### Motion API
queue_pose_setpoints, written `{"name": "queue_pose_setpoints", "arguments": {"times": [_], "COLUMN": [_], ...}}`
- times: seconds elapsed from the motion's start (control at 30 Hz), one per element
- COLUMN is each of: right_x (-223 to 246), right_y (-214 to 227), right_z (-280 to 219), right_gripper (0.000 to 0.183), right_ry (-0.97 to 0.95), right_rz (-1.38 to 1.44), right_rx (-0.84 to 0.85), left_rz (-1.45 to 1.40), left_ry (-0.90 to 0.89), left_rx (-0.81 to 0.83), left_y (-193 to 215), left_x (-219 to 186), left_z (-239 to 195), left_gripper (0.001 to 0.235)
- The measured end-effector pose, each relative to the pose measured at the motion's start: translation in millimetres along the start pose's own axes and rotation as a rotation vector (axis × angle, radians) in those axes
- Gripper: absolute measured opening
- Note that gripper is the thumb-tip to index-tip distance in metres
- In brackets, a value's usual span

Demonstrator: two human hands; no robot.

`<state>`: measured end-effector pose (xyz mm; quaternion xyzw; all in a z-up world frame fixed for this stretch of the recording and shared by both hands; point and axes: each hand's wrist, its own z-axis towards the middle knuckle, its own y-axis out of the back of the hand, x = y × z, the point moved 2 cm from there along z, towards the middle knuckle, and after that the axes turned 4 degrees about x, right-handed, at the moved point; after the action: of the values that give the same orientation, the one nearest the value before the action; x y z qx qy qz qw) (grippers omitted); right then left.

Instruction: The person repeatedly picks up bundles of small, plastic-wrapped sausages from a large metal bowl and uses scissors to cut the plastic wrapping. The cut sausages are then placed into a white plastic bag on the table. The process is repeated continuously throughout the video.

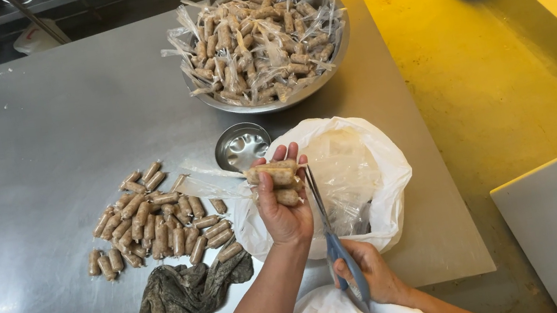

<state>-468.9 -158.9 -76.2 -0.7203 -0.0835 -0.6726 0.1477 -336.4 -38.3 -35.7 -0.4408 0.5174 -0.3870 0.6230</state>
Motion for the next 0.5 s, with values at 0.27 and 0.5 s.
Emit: {"name": "queue_pose_setpoints", "arguments": {"times": [0.27,0.5], "right_x": [-3,-3], "right_y": [0,-7], "right_z": [3,5], "right_gripper": [0.053,0.058], "right_ry": [0.067,0.129], "right_rz": [-0.007,0.192], "right_rx": [-0.054,-0.02], "left_rz": [-0.025,-0.011], "left_ry": [0.02,0.002], "left_rx": [0.002,-0.036], "left_y": [-2,1], "left_x": [9,9], "left_z": [-17,-15], "left_gripper": [0.029,0.027]}}
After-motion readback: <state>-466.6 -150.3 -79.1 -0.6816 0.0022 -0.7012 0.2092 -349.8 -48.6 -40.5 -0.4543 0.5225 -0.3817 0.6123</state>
